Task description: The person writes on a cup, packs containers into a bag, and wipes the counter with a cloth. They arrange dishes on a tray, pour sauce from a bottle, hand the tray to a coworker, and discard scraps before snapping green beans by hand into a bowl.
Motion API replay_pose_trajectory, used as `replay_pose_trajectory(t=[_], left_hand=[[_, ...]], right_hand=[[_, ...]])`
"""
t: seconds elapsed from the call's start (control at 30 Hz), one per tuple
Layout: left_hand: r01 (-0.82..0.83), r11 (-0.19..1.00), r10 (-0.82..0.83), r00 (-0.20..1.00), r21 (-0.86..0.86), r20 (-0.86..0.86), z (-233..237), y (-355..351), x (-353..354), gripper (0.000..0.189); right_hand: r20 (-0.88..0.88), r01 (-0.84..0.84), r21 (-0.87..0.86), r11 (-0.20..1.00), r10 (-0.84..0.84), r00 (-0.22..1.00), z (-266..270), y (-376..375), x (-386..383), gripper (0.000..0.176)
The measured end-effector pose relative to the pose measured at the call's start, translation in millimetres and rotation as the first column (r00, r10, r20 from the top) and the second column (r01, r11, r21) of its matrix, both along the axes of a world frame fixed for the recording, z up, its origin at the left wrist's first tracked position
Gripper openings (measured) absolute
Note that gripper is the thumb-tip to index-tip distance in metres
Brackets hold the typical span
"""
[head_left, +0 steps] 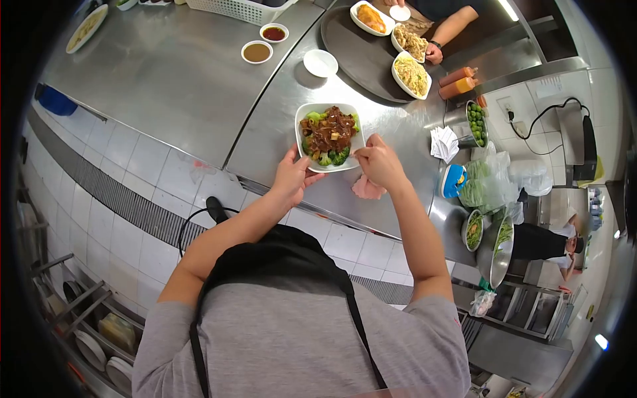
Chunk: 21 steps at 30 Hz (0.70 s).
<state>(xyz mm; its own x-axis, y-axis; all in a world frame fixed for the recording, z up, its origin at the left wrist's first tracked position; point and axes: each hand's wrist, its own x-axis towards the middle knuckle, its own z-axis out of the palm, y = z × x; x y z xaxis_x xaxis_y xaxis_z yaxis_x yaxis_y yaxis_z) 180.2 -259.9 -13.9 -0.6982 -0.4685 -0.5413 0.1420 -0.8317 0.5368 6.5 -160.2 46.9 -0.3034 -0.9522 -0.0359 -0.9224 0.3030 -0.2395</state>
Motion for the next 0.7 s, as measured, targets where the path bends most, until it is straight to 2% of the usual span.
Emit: replay_pose_trajectory(t=[0.03, 0.1, 0.13, 0.2, 0.23, 0.27, 0.3, 0.33, 0.4, 0.43, 0.47, 0.5, 0.53, 0.57, 0.63, 0.67, 0.7], left_hand=[[-0.001, 1.000, 0.001, 1.000, 0.001, -0.001, 1.0, 0.5, 1.6, 0.053], [-0.012, 1.000, 0.012, 1.000, -0.013, -0.007, 3.7, 1.4, 1.0, 0.052], [-0.010, 1.000, 0.010, 1.000, -0.017, -0.006, 2.8, 3.9, -2.3, 0.052], [-0.110, 0.994, 0.110, 0.993, 0.012, -0.045, 0.4, 8.1, -7.8, 0.051], [-0.108, 0.994, 0.109, 0.993, 0.007, -0.043, 4.5, 8.8, -4.4, 0.051], [0.032, 0.999, -0.032, 0.999, -0.005, -0.028, 8.8, 9.1, 1.0, 0.050], [0.176, 0.984, -0.176, 0.984, -0.014, -0.009, 11.4, 8.1, 4.5, 0.048], [0.187, 0.982, -0.187, 0.982, -0.015, -0.002, 9.3, 4.4, 8.8, 0.048], [0.546, 0.835, -0.544, 0.838, -0.071, 0.053, 1.0, -6.8, 26.3, 0.047], [0.560, 0.825, -0.556, 0.828, -0.073, 0.065, -5.5, -17.6, 29.8, 0.047], [0.452, 0.878, -0.436, 0.890, -0.154, 0.132, -13.6, -32.6, 26.9, 0.045], [0.333, 0.913, -0.294, 0.938, -0.236, 0.185, -18.4, -43.5, 21.6, 0.044], [0.272, 0.921, -0.222, 0.955, -0.280, 0.199, -9.8, -53.5, 13.4, 0.045], [0.220, 0.920, -0.155, 0.964, -0.326, 0.214, -0.5, -61.6, 6.4, 0.046], [0.296, 0.907, -0.227, 0.943, -0.299, 0.244, 11.6, -69.4, -8.1, 0.046], [0.355, 0.896, -0.287, 0.922, -0.268, 0.261, 15.3, -70.1, -15.0, 0.046], [0.353, 0.896, -0.287, 0.923, -0.270, 0.256, 15.9, -68.6, -18.8, 0.046]], right_hand=[[-0.001, -0.001, 0.001, 1.000, 0.001, 1.000, 0.5, 4.6, 1.4, 0.013], [0.320, 0.008, -0.078, 0.997, 0.018, 0.947, 3.8, 17.0, -1.7, 0.012], [0.321, 0.009, -0.082, 0.997, 0.018, 0.947, 9.3, 27.1, -3.5, 0.012], [0.645, 0.073, 0.082, 0.994, -0.109, 0.757, 22.6, 52.0, -7.4, 0.012], [0.648, 0.074, 0.078, 0.994, -0.107, 0.754, 24.9, 67.8, -11.6, 0.012], [0.630, 0.302, 0.077, 0.950, -0.281, 0.724, 25.6, 84.6, -16.6, 0.012], [0.613, 0.517, 0.073, 0.853, -0.447, 0.651, 22.8, 96.3, -17.4, 0.014], [0.619, 0.525, 0.074, 0.848, -0.452, 0.642, 15.3, 104.4, -15.2, 0.014], [0.337, 0.498, 0.002, 0.867, -0.469, 0.816, -5.4, 120.0, -7.6, 0.014], [0.144, 0.319, -0.095, 0.943, -0.304, 0.942, -16.5, 125.6, -6.6, 0.012], [0.150, 0.325, -0.099, 0.940, -0.309, 0.939, -23.2, 129.6, -10.5, 0.012], [0.446, 0.554, -0.130, 0.822, -0.451, 0.773, -17.3, 123.4, -8.2, 0.011], [0.701, 0.751, -0.072, 0.656, -0.502, 0.506, -15.6, 117.9, -3.7, 0.011], [0.708, 0.756, -0.059, 0.652, -0.507, 0.491, -19.0, 111.3, 3.3, 0.011], [0.646, 0.697, -0.188, 0.692, -0.447, 0.618, -22.1, 88.0, 10.0, 0.008], [0.644, 0.699, -0.193, 0.688, -0.448, 0.619, -19.4, 78.7, 9.6, 0.008], [0.516, 0.607, -0.282, 0.743, -0.416, 0.749, -15.6, 69.6, 8.1, 0.007]])
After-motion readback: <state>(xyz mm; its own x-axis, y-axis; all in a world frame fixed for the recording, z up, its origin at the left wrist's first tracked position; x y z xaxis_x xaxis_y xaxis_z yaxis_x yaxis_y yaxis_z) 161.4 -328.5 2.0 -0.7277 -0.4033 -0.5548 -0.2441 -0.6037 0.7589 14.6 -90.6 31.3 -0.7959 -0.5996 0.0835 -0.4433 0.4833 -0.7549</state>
